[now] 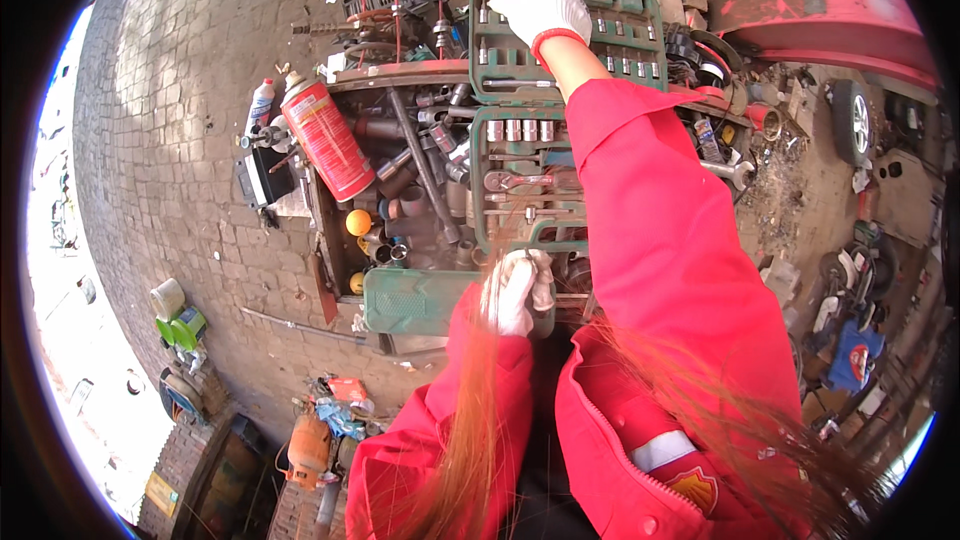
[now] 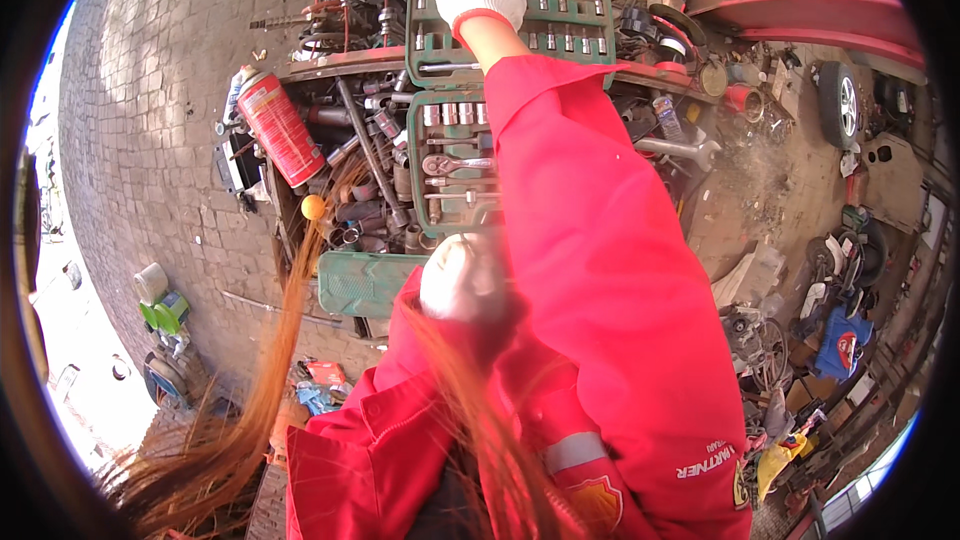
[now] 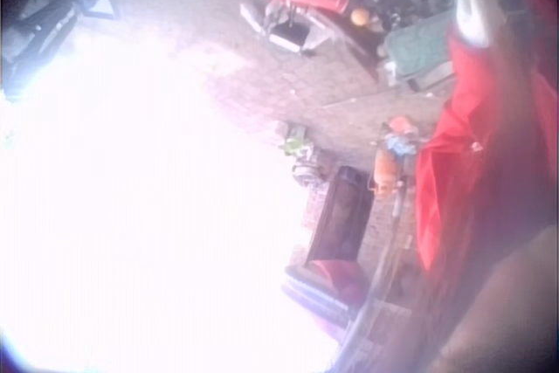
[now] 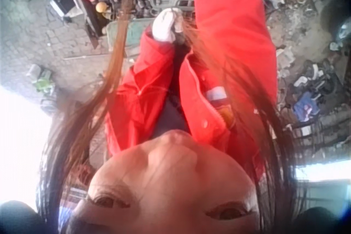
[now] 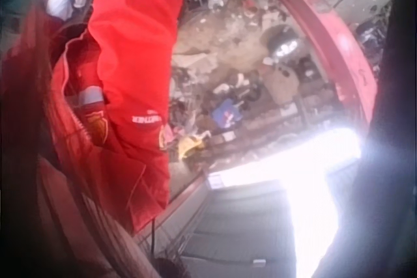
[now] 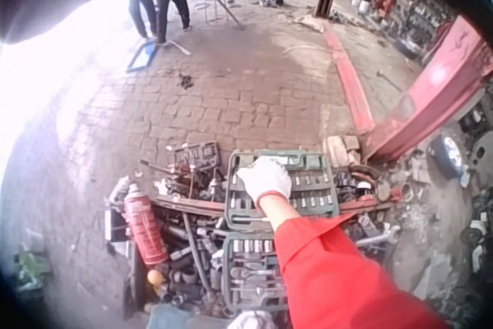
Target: The person opens a green toolbox and repeatedly picks up socket bits, examines them, and places them back into the tray. The person handles multiple socket bits one at a time, rotating them in the hands and returning them to the toolbox without completing a visible assembly or repair.
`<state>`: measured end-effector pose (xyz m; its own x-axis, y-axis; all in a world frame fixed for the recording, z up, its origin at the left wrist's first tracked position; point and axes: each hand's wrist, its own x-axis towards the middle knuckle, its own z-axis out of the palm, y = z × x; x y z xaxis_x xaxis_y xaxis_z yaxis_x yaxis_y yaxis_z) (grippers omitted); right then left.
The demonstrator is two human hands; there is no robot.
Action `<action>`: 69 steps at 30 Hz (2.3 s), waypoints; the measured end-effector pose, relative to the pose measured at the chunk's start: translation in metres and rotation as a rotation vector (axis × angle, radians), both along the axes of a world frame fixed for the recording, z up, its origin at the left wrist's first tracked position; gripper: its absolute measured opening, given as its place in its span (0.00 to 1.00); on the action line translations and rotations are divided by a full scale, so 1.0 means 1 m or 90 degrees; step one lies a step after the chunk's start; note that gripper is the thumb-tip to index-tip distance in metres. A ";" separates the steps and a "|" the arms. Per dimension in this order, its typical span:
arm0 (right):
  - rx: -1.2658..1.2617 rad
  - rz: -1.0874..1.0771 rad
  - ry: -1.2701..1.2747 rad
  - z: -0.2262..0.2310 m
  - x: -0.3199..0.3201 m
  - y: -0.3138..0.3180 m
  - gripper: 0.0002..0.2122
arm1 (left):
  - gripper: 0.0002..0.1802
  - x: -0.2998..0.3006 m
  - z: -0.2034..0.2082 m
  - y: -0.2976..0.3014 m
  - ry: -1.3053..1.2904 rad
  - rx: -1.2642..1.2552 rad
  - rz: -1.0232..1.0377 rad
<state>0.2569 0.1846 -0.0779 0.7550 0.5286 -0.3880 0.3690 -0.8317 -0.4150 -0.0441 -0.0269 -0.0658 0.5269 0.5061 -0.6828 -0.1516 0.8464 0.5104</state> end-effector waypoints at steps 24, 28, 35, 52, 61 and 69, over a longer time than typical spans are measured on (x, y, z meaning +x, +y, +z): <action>0.001 0.046 -0.083 0.004 -0.016 -0.006 0.23 | 0.18 0.000 0.006 0.006 0.002 0.004 -0.017; -0.035 0.044 -0.096 0.003 -0.013 0.000 0.22 | 0.17 0.000 0.001 0.002 -0.018 -0.025 0.006; 0.131 -0.034 -0.036 -0.012 -0.005 -0.009 0.20 | 0.18 0.000 0.003 0.007 -0.026 -0.057 -0.029; 0.495 -0.170 0.671 0.116 -0.076 -0.143 0.13 | 0.15 0.008 0.072 0.041 -0.055 -0.054 0.060; 0.441 -0.141 0.725 0.129 -0.121 -0.185 0.14 | 0.21 0.038 0.108 0.074 -0.128 -0.060 0.075; 0.530 -0.085 0.606 0.129 -0.134 -0.195 0.15 | 0.18 0.034 0.114 0.067 -0.043 -0.026 0.107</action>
